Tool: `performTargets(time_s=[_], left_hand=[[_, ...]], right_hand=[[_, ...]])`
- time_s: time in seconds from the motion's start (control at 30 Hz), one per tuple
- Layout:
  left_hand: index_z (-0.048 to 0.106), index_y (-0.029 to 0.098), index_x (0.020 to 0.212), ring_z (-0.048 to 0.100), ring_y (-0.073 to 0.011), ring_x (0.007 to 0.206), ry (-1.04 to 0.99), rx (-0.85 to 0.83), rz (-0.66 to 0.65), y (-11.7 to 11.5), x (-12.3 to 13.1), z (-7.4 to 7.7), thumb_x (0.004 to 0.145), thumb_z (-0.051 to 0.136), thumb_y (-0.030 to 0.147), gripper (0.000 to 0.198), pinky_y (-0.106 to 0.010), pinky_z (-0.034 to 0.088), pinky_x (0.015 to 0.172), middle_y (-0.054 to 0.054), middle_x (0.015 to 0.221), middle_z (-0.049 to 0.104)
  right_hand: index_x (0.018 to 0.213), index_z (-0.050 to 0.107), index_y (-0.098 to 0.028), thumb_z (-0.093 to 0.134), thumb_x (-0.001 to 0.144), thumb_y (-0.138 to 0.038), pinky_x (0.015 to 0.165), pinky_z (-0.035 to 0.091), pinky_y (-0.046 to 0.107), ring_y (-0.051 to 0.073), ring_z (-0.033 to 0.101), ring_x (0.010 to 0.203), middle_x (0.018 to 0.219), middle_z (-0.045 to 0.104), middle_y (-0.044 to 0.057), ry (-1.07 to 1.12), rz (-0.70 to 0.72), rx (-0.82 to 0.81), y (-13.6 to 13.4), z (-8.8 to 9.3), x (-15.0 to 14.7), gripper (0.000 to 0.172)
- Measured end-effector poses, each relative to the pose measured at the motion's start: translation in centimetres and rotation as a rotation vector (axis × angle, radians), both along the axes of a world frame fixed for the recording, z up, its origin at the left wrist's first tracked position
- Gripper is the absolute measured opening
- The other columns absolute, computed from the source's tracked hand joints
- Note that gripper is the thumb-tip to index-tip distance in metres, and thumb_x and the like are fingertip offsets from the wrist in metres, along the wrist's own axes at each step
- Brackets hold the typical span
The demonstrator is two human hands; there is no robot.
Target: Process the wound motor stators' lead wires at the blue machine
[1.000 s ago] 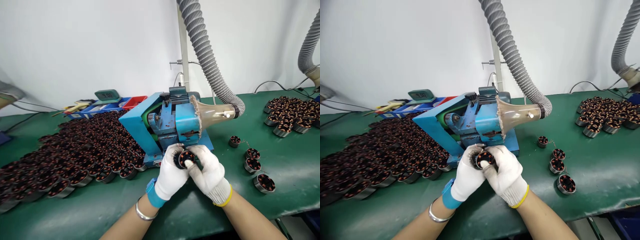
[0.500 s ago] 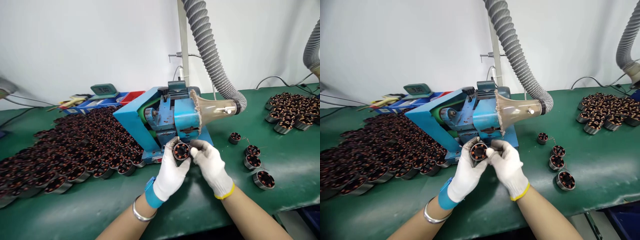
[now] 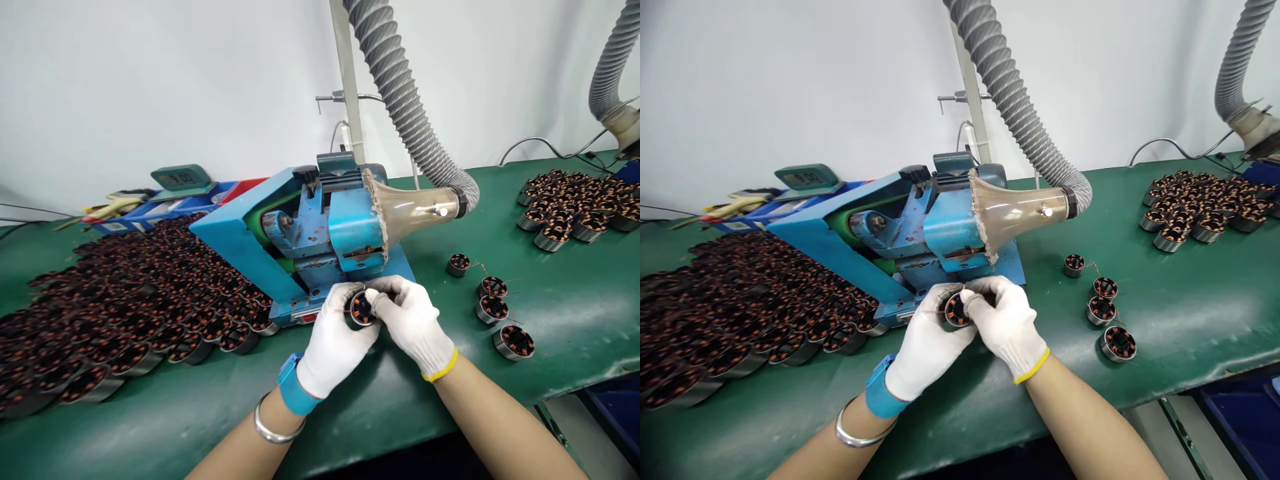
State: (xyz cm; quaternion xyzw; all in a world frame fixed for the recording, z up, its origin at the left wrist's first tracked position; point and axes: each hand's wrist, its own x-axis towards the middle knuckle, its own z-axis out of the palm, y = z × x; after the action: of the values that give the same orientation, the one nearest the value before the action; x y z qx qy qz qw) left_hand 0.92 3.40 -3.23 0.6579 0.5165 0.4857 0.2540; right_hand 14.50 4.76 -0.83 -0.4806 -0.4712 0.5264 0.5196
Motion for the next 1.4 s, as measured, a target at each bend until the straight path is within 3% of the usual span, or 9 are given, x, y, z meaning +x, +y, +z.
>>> performTargets(time_s=[0.07,0.13,0.23,0.37,0.43,0.67,0.87,1.23,1.4], left_hand=[[0.056,0.021,0.1,0.065,-0.0215,0.089,0.052,0.012,-0.016,-0.3,0.2,0.2,0.068,0.07,0.021,0.035,-0.038,0.054,0.081,-0.006,0.097,0.065],[0.056,0.021,0.098,0.065,-0.0215,0.085,0.061,0.003,0.023,-0.5,0.4,0.3,0.065,0.073,0.023,0.038,-0.039,0.054,0.079,-0.005,0.094,0.066],[0.054,0.02,0.097,0.066,-0.0206,0.081,-0.067,-0.061,0.093,-0.5,0.7,0.4,0.061,0.077,0.026,0.043,-0.038,0.056,0.077,-0.004,0.089,0.067],[0.054,0.019,0.106,0.068,-0.0209,0.092,-0.295,-0.077,0.037,-0.1,0.9,0.8,0.063,0.075,0.023,0.049,-0.038,0.055,0.086,-0.006,0.101,0.069],[0.056,0.019,0.109,0.068,-0.0215,0.096,-0.339,-0.073,-0.012,0.0,0.8,1.2,0.063,0.074,0.02,0.05,-0.038,0.055,0.088,-0.007,0.105,0.069],[0.062,0.016,0.103,0.07,-0.024,0.087,-0.287,-0.156,0.018,1.2,0.9,2.7,0.063,0.072,0.018,0.042,-0.038,0.058,0.081,-0.008,0.096,0.073],[0.064,0.018,0.093,0.07,-0.0264,0.087,-0.089,-0.068,0.131,2.3,1.1,4.1,0.064,0.073,0.024,0.031,-0.036,0.056,0.078,-0.007,0.092,0.074],[0.062,0.02,0.095,0.069,-0.0228,0.085,0.01,0.012,0.165,2.5,1.3,3.3,0.063,0.072,0.022,0.034,-0.035,0.055,0.078,-0.005,0.093,0.072],[0.062,0.021,0.095,0.069,-0.0241,0.085,0.029,-0.007,0.151,2.6,1.2,3.9,0.067,0.07,0.025,0.029,-0.034,0.055,0.075,-0.005,0.089,0.072]], right_hand=[[0.074,0.065,-0.016,0.068,0.074,-0.036,0.061,0.048,0.027,0.015,0.057,0.064,0.065,0.061,0.0,0.036,-0.014,0.01,0.0,0.0,0.0,0.02],[0.071,0.062,-0.017,0.065,0.076,-0.04,0.058,0.047,0.026,0.013,0.054,0.058,0.06,0.056,-0.002,0.156,-0.124,0.027,0.3,-0.1,0.2,0.024],[0.08,0.063,-0.018,0.067,0.075,-0.044,0.06,0.049,0.027,0.013,0.057,0.06,0.064,0.059,-0.002,0.193,-0.217,0.032,0.7,-0.2,0.4,0.027],[0.106,0.066,-0.019,0.077,0.064,-0.032,0.072,0.055,0.033,0.021,0.067,0.08,0.089,0.07,0.005,-0.11,0.043,-0.034,-0.4,0.1,-0.6,0.046],[0.114,0.063,-0.02,0.077,0.062,-0.026,0.079,0.056,0.035,0.023,0.067,0.089,0.102,0.07,0.006,-0.178,0.093,-0.007,-1.0,0.1,-1.2,0.053],[0.103,0.064,-0.016,0.071,0.07,-0.028,0.075,0.056,0.032,0.02,0.067,0.082,0.091,0.071,0.006,0.024,0.065,0.052,0.4,0.1,-1.4,0.036],[0.096,0.067,-0.017,0.069,0.073,-0.03,0.072,0.055,0.03,0.019,0.065,0.08,0.085,0.07,0.004,0.059,0.051,0.142,1.6,0.9,-1.3,0.027],[0.106,0.065,-0.016,0.069,0.073,-0.029,0.076,0.055,0.031,0.02,0.066,0.083,0.09,0.07,0.005,0.06,0.074,0.137,1.6,0.3,-0.8,0.036],[0.096,0.067,-0.017,0.066,0.075,-0.029,0.073,0.054,0.03,0.02,0.065,0.082,0.083,0.07,0.004,0.095,0.065,0.12,1.5,1.2,-1.0,0.025]])
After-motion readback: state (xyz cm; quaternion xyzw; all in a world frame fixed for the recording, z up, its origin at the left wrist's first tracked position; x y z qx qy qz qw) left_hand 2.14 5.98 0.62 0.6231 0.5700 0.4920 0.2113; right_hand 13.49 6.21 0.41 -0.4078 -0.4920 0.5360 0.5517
